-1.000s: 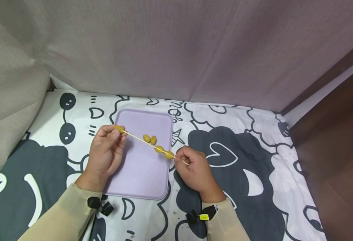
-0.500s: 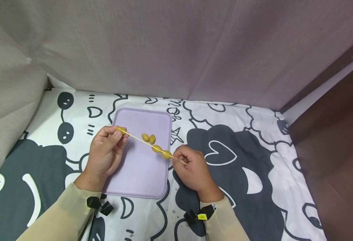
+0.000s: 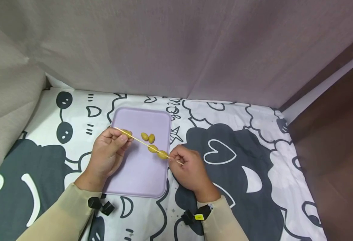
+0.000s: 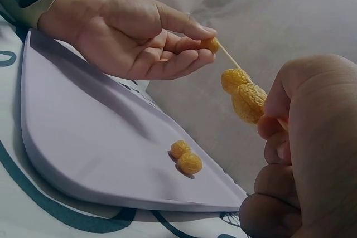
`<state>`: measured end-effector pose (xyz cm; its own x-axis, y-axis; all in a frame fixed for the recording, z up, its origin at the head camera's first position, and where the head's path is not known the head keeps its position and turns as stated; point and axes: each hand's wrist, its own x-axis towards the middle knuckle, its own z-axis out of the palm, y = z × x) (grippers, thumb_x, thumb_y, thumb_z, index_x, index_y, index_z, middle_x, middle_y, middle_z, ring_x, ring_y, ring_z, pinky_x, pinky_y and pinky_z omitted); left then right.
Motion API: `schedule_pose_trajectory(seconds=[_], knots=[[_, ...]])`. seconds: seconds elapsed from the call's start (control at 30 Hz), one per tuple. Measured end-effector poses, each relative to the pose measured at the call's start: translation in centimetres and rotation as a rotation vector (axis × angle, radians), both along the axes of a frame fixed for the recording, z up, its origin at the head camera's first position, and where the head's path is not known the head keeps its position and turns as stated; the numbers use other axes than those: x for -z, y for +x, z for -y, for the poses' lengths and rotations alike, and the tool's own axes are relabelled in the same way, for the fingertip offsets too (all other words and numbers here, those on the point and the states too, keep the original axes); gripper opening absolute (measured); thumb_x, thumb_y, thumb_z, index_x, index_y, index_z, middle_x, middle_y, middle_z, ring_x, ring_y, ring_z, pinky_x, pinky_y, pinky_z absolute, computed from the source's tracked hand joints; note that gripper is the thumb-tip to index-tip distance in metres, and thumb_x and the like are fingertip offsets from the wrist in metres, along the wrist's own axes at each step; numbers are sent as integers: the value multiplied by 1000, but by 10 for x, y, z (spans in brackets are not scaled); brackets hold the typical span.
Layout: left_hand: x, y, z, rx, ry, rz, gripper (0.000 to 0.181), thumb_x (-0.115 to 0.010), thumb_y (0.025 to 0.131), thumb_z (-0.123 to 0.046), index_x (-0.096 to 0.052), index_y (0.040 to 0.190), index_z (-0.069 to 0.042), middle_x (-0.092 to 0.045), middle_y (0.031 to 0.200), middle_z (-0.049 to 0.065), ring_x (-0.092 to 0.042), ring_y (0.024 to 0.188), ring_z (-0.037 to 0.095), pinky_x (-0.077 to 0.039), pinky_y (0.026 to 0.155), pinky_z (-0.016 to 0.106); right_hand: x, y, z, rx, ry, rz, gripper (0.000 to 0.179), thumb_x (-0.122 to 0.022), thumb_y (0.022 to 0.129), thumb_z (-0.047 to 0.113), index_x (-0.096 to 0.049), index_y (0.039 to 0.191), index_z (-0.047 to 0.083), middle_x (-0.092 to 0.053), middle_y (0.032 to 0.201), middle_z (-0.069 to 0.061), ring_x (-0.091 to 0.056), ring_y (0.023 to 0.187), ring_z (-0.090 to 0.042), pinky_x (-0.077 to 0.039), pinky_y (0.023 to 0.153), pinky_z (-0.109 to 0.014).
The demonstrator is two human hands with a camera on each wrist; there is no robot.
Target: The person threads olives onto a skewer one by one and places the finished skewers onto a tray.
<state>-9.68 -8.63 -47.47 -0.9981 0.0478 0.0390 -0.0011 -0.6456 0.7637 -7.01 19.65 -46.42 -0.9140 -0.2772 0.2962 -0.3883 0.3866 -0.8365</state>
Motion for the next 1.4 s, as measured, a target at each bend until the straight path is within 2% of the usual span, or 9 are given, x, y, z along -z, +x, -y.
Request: schedule_pose_trajectory(seconds=[0.17, 0.53, 0.7, 0.83, 1.07, 1.4], knots=[[1, 1, -1, 26, -72, 10, 38, -56, 103, 22, -70, 101, -14, -82, 107, 2, -80, 98, 12, -70, 93, 25, 0, 0, 1, -2, 3, -4, 26, -68, 94, -9, -68, 86, 17, -55, 69, 7, -43, 57, -7, -34, 46, -23], [1, 4, -2, 87, -257, -26, 32, -67, 98, 20, -66, 101, -12, -83, 111, 1, -80, 104, 10, -69, 97, 25, -1, -1, 2, -11, 4, -10, 27, -69, 92, -9, -68, 85, 17, -54, 67, 9, -43, 57, -7, -33, 47, -21], [2, 4, -3, 104, -302, -49, 32, -70, 97, 20, -68, 104, -11, -83, 115, 4, -81, 108, 11, -68, 100, 25, -1, -1, 2, -17, 5, -14, 28, -69, 92, -10, -69, 84, 18, -53, 66, 9, -43, 56, -7, -33, 47, -21], [2, 4, -4, 123, -340, -50, 30, -72, 96, 18, -71, 108, -9, -84, 113, 0, -81, 107, 12, -68, 101, 26, -1, -1, 3, -17, 6, -14, 29, -69, 92, -10, -69, 84, 18, -52, 66, 9, -43, 56, -7, -32, 46, -21], [0, 6, -7, 157, -392, -24, 24, -82, 95, 9, -73, 114, -3, -84, 106, -3, -82, 100, 13, -69, 93, 24, -1, -1, 3, -21, 11, -6, 29, -70, 92, -9, -69, 84, 19, -53, 66, 9, -44, 56, -7, -34, 47, -21], [1, 7, -8, 174, -406, -19, 23, -79, 96, 11, -72, 116, 3, -85, 108, -3, -82, 100, 13, -70, 92, 23, -3, 0, 4, -30, 15, 9, 28, -70, 93, -8, -68, 85, 18, -53, 66, 7, -46, 56, -7, -35, 47, -20]])
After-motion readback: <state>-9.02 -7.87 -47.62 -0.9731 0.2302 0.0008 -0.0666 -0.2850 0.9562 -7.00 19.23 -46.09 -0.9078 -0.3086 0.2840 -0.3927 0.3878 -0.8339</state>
